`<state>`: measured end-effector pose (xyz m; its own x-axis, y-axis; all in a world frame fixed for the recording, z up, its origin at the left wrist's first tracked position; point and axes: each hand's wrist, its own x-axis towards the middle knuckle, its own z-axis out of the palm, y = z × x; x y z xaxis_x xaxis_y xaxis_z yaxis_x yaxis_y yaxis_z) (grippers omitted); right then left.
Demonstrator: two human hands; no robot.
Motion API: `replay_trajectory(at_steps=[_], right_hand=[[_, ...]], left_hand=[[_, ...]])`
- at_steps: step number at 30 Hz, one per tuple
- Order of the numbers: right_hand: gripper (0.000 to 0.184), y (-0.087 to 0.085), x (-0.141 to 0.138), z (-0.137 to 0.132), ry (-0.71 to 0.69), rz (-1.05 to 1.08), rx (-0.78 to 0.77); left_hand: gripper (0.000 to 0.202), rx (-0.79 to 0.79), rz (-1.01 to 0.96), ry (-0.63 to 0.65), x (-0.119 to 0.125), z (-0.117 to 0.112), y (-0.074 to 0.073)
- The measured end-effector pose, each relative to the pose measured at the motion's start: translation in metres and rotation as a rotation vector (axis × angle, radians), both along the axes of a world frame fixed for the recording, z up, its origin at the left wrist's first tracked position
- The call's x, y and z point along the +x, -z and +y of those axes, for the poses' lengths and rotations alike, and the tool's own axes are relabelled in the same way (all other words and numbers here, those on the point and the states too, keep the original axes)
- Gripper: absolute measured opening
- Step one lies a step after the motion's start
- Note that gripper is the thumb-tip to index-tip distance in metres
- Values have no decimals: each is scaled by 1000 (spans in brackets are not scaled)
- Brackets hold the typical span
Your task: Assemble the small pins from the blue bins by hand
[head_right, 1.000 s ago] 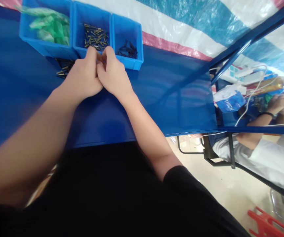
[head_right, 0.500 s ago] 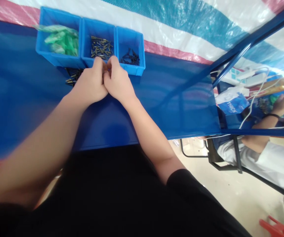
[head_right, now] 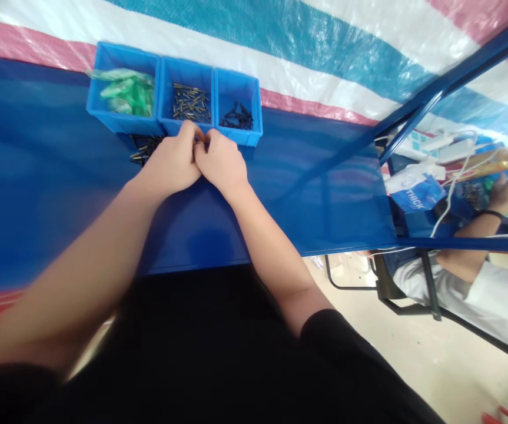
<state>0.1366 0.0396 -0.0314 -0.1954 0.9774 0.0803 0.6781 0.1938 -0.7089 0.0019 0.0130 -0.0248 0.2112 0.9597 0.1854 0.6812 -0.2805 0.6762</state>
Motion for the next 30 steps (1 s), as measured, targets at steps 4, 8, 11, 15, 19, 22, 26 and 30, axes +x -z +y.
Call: replay_trajectory(at_steps=[4, 8, 11, 15, 19, 22, 26, 30], right_hand=[[22, -3, 1, 1, -19, -7, -32], [24, -6, 3, 2, -16, -14, -75], [24, -7, 5, 2, -11, -16, -78], [22, -8, 6, 0, -30, -49, -64], [25, -11, 4, -4, -70, -110, -47], [25, -12, 3, -5, -96, -147, -47], [21, -9, 2, -5, -105, -176, -33], [21, -8, 2, -6, -94, -166, -1]], left_hand=[[26, -18, 1, 6, -1, -1, -3], [32, -16, 40, 25, -2, -1, -5], [30, 3, 11, 27, -4, 2, -3], [24, 16, -42, -59, -6, 7, 1], [19, 17, -73, -150, -3, 9, 4], [16, 31, -96, -197, 0, 10, 4], [15, 52, -144, -260, 0, 11, 3], [17, 85, -193, -289, -1, 12, 5]])
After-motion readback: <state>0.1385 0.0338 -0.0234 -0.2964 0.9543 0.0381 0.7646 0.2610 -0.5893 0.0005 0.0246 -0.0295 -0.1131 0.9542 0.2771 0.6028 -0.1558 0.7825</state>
